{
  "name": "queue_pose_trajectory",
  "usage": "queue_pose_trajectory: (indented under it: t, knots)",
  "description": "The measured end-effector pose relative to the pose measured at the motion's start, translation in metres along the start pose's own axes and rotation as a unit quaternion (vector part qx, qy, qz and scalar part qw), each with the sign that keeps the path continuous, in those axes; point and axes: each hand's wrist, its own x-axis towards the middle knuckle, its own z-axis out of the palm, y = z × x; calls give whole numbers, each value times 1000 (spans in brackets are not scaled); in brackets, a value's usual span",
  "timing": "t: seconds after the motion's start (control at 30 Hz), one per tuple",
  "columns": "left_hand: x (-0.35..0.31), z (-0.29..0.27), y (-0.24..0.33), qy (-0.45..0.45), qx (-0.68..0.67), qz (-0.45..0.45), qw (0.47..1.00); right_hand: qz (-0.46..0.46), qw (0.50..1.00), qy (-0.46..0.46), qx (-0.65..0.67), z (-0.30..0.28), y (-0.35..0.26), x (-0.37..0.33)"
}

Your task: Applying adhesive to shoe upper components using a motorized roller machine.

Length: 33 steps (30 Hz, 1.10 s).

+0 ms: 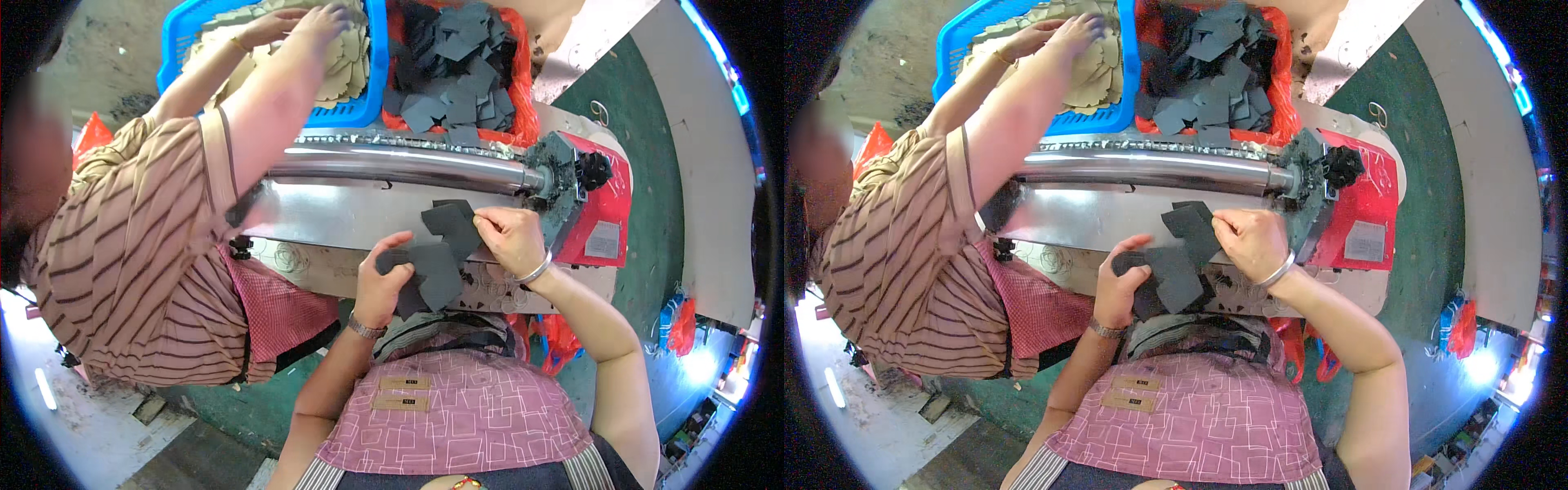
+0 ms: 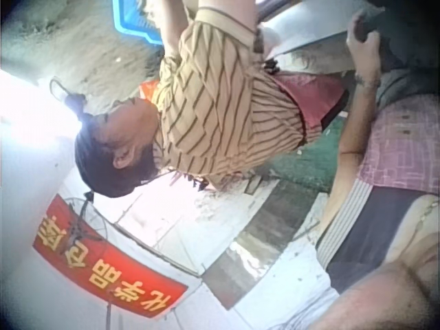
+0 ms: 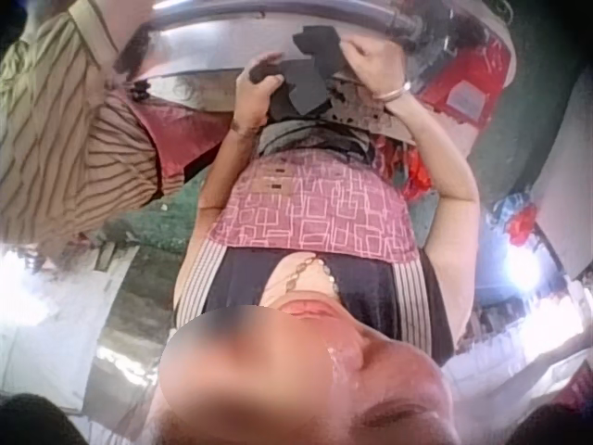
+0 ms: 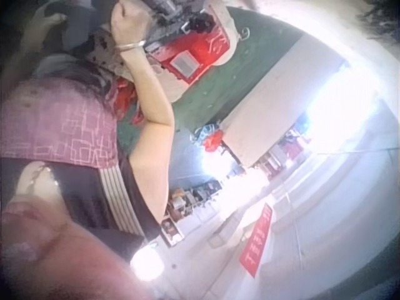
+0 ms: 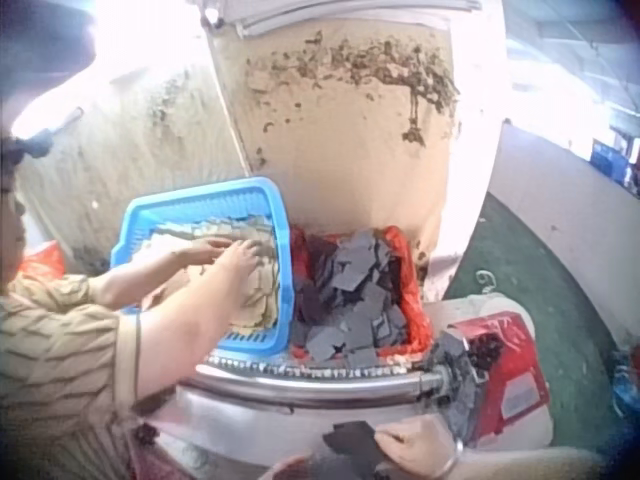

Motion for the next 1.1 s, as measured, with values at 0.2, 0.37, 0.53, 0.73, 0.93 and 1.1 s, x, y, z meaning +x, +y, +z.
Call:
queue_pose_trajectory:
  t: [0.2,0.37,0.53,0.73,0.93,1.1]
  knots:
    - [25,15,11,-69,230,18,971,-207,975,75,-29,5,-3,-1]
    - [15,6,12,-22,-97,-96,990,185,975,-9,121,-15,-6,4]
    - [6,-2,12,-108,-256,-150,949,392,803,-80,441,-2,14,19]
    - [3,-4,15,-69,-290,-200,933,303,858,-325,257,-16,-19,-4]
    - [-2,-1,12,55,-199,6,978,409,699,-74,582,9,-5,3]
    - [0,5,8,84,-214,2,973,387,808,-231,379,9,-10,-4]
